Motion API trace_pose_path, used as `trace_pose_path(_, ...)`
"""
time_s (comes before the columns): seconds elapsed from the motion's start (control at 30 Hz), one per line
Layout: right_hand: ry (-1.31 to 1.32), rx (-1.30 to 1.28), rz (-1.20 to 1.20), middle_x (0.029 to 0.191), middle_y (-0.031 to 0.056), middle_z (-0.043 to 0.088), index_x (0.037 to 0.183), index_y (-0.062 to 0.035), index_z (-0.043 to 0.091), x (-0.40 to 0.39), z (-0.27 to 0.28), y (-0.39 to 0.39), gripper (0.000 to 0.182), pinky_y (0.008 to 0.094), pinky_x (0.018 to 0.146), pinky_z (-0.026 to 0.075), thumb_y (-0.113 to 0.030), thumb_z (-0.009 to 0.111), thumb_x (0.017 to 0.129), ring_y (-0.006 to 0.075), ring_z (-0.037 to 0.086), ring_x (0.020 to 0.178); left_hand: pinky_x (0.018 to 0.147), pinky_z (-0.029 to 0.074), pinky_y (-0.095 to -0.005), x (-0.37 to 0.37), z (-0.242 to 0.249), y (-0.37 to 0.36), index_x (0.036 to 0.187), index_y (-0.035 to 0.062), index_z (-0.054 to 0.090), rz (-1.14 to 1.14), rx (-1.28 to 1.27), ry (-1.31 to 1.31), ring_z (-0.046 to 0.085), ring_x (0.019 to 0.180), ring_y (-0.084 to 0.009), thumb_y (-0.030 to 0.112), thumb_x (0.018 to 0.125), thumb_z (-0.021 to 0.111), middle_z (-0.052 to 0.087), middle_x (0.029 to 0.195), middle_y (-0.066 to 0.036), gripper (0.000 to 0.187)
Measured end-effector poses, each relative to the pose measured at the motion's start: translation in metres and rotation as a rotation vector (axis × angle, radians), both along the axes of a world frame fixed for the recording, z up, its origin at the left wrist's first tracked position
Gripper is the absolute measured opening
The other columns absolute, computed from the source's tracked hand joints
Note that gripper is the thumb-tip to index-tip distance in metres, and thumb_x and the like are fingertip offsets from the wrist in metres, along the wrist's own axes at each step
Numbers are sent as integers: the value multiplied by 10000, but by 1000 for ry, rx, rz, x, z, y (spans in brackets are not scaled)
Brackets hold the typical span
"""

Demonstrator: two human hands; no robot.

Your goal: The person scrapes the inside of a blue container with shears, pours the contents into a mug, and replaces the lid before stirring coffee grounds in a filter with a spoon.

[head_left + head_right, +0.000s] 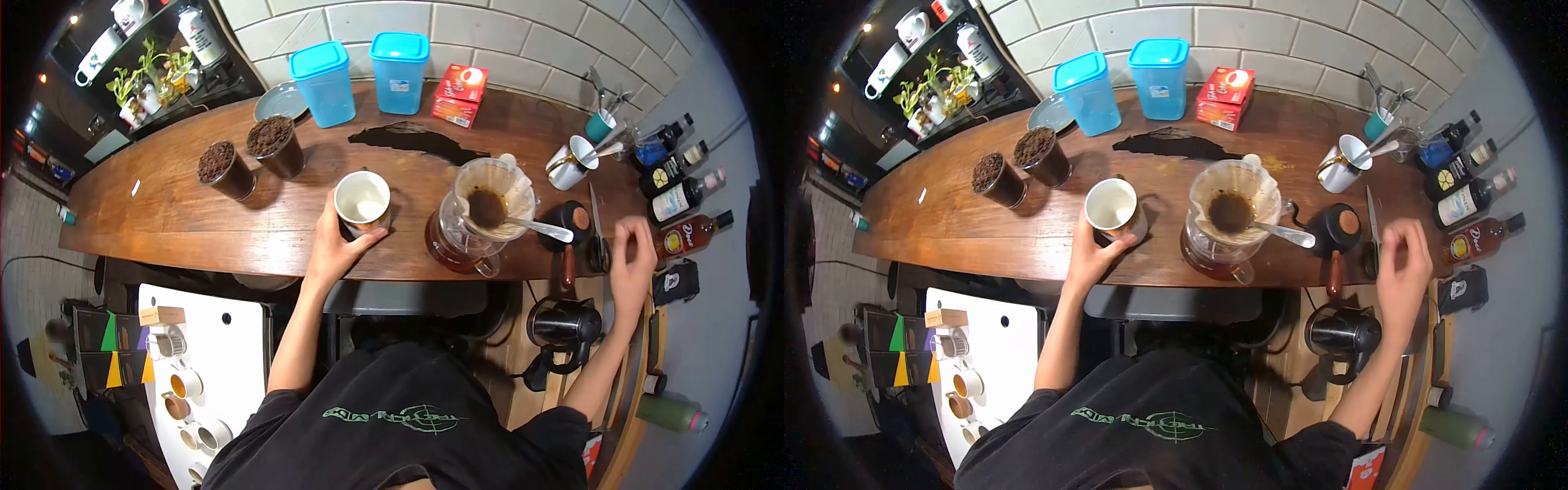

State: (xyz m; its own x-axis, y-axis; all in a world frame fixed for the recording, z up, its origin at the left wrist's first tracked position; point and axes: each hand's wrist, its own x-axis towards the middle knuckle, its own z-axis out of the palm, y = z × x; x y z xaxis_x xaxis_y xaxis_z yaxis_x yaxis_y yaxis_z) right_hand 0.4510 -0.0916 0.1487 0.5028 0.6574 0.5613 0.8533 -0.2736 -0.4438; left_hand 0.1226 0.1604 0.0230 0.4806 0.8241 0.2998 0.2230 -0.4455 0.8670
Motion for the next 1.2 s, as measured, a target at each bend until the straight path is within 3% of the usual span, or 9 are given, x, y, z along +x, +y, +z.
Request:
trace_pose_path(0.23, 28, -85, -178, 758, 73, 472, 842, 8, 475, -10, -63, -65, 197, 279, 681, 401, -105, 524, 997, 172, 452, 697, 1033, 442, -383, -12, -6, -10, 1363, 16, 421, 65, 222, -130, 579, 1183, -260, 181, 589, 946, 572, 1272, -147, 950)
trace_pose_path(0.27, 191, 12, -227, 769, 57, 481, 849, 1, 473, -14, -74, -70, 215, 269, 674, 395, -131, 505, 1016, 151, 447, 694, 1033, 442, -383, -14, -8, -10, 1363, 16, 421, 74, 220, -122, 579, 1183, -260, 181, 589, 946, 572, 1272, -147, 950)
trace_pose_path(0.47, 475, 135, -237, 865, 28, 531, 923, -39, 457, -36, -91, -81, 215, 241, 650, 391, -192, 418, 1069, 88, 488, 714, 1046, 436, -407, -17, 16, -17, 1374, 31, 365, 10, 557, -308, 556, 1226, -305, 144, 660, 908, 517, 1351, -197, 904)
trace_pose_path(0.67, 549, 196, -253, 895, 33, 544, 950, -56, 457, -53, -84, -72, 188, 226, 643, 390, -190, 410, 1072, 83, 506, 728, 1053, 428, -395, -18, 30, -27, 1385, 22, 371, 11, 584, -423, 550, 1228, -319, 142, 711, 871, 519, 1347, -207, 848)
trace_pose_path(0.73, 567, 186, -235, 898, 35, 545, 972, -55, 471, -58, -83, -70, 168, 219, 644, 388, -184, 422, 1068, 81, 507, 731, 1004, 467, -390, -24, 45, -40, 1334, 9, 423, -101, 98, -531, 585, 1176, -274, 156, 603, 940, 580, 1267, -178, 907)
trace_pose_path(0.8, 566, 174, -225, 897, 34, 544, 986, -55, 480, -61, -84, -69, 155, 218, 645, 388, -179, 431, 1065, 79, 505, 730, 970, 463, -350, -27, 49, -38, 1303, -2, 447, -29, -206, -411, 592, 1104, -225, 257, 618, 939, 585, 1210, -115, 882)
trace_pose_path(0.9, 556, 180, -220, 895, 32, 543, 1007, -54, 493, -62, -82, -64, 137, 216, 646, 387, -172, 448, 1058, 76, 504, 729, 965, 469, -348, -31, 37, -37, 1304, -9, 450, -57, -256, -472, 593, 1120, -229, 259, 633, 931, 592, 1217, -128, 868)
trace_pose_path(1.07, 560, 136, -198, 885, 26, 545, 1019, -51, 506, -66, -87, -69, 129, 210, 645, 385, -167, 461, 1053, 70, 507, 733, 1074, 422, -423, -40, 0, -35, 1387, 33, 321, -34, 265, -430, 532, 1264, -292, 261, 609, 957, 519, 1355, -196, 1031)
trace_pose_path(1.2, 591, 157, -175, 876, 21, 552, 1054, -44, 517, -70, -88, -60, 125, 202, 637, 382, -162, 477, 1047, 67, 508, 731, 1071, 431, -435, -48, -3, -32, 1392, 43, 285, -15, 286, -349, 522, 1270, -320, 267, 611, 958, 474, 1394, -212, 1054)
